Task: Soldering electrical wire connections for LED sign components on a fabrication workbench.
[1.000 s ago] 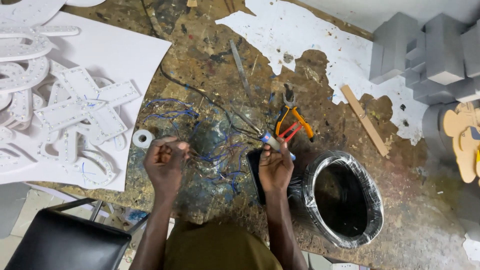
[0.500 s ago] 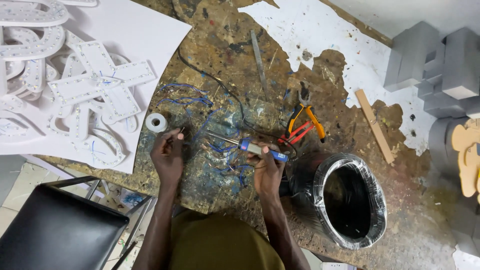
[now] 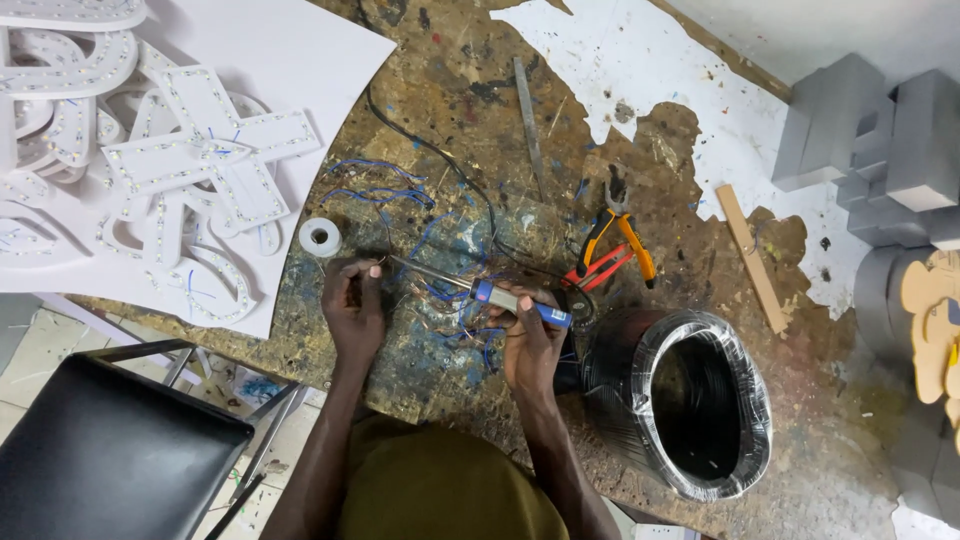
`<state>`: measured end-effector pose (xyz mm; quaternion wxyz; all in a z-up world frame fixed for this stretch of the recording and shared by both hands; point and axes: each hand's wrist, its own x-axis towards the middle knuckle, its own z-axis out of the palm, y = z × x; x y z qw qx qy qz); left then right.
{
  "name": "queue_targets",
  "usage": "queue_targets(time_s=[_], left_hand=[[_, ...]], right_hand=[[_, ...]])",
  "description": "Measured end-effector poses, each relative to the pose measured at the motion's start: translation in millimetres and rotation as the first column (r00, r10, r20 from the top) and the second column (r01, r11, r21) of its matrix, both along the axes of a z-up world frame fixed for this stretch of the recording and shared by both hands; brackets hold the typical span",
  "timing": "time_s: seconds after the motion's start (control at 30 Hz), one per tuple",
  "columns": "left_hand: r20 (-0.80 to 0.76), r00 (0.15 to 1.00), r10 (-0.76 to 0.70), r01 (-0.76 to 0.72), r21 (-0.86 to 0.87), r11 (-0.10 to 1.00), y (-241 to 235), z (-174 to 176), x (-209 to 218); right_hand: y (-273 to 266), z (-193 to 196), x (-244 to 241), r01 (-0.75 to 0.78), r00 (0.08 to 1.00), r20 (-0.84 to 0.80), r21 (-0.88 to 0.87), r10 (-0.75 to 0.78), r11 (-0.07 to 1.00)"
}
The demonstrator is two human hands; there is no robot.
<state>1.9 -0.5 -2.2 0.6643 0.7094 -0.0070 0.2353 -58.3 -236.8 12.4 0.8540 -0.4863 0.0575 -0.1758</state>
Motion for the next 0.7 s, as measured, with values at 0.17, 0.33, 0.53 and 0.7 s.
queue_targets(time_s=[0.17, 0.33, 0.53, 0.7], left_hand=[[0.047, 0.999, 0.003, -0.005, 0.059, 0.998, -1.3, 3.5, 1.4], [0.091, 0.994, 0.052, -0.064, 0.13, 0.989, -6.4, 16.9, -2.1], [0.096, 0.991, 0.094, -0.111, 0.182, 0.977, -6.1, 30.5, -4.1], [0.128, 0.99, 0.065, -0.096, 0.253, 0.963, -4.2, 23.2, -3.2]], right_hand=[[2.5, 3.7, -0.2, -0.006, 1.0, -0.012, -0.007, 0.006, 1.0], [2.0, 2.9, -0.6, -0.014, 0.999, -0.032, -0.003, 0.014, 1.0], [1.9, 3.8, -0.7, -0.019, 0.999, -0.037, -0.013, 0.019, 1.0], [1.9, 1.3, -0.4, -0.021, 0.999, -0.028, -0.008, 0.02, 1.0]])
